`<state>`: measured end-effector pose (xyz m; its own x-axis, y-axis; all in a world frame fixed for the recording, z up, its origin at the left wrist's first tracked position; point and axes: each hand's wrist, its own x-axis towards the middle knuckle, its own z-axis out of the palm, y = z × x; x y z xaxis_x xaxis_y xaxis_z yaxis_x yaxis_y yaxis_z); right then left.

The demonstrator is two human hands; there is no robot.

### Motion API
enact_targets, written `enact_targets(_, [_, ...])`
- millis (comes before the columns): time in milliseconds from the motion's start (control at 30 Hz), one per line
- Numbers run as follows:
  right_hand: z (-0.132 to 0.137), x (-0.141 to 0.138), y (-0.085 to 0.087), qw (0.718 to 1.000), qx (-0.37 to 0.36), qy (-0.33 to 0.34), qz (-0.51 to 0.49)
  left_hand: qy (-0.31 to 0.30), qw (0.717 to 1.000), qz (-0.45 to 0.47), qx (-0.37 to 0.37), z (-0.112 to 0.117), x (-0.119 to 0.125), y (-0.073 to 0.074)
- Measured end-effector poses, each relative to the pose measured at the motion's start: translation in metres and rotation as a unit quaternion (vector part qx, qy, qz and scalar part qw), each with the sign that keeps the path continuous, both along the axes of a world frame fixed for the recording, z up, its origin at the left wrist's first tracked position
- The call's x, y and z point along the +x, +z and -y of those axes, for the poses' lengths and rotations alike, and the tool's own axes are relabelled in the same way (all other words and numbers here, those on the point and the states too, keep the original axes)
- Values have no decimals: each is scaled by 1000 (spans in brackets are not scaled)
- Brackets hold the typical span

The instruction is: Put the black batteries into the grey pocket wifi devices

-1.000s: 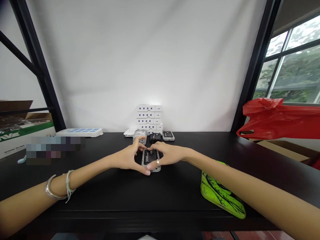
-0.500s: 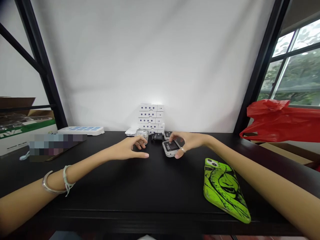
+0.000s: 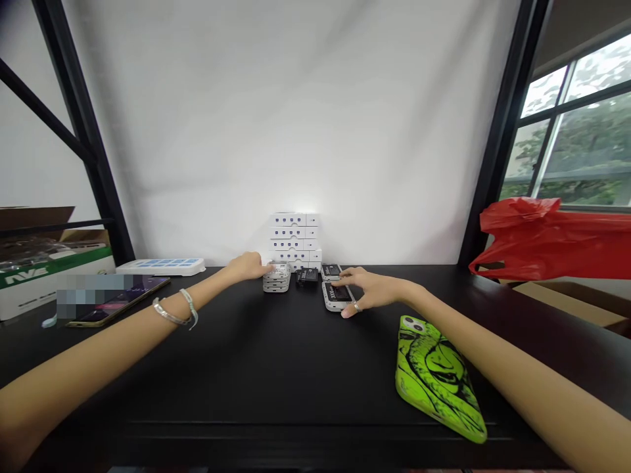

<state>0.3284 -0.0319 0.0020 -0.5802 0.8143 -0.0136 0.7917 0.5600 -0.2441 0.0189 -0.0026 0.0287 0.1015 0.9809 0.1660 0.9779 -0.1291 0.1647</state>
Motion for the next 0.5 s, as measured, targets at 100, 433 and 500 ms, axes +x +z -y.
enact_targets(100, [6,-4,6,1000,17,5,-22,2,1000,-19,-13,-3,3,3])
enact_targets(433, [-37,-54,17,994,96,45,-5,-106,993,-54,25,93,11,-12])
enact_targets(500, [-51,-62,15,996,82,34,25,-127,990,-53,17,102,16,-22])
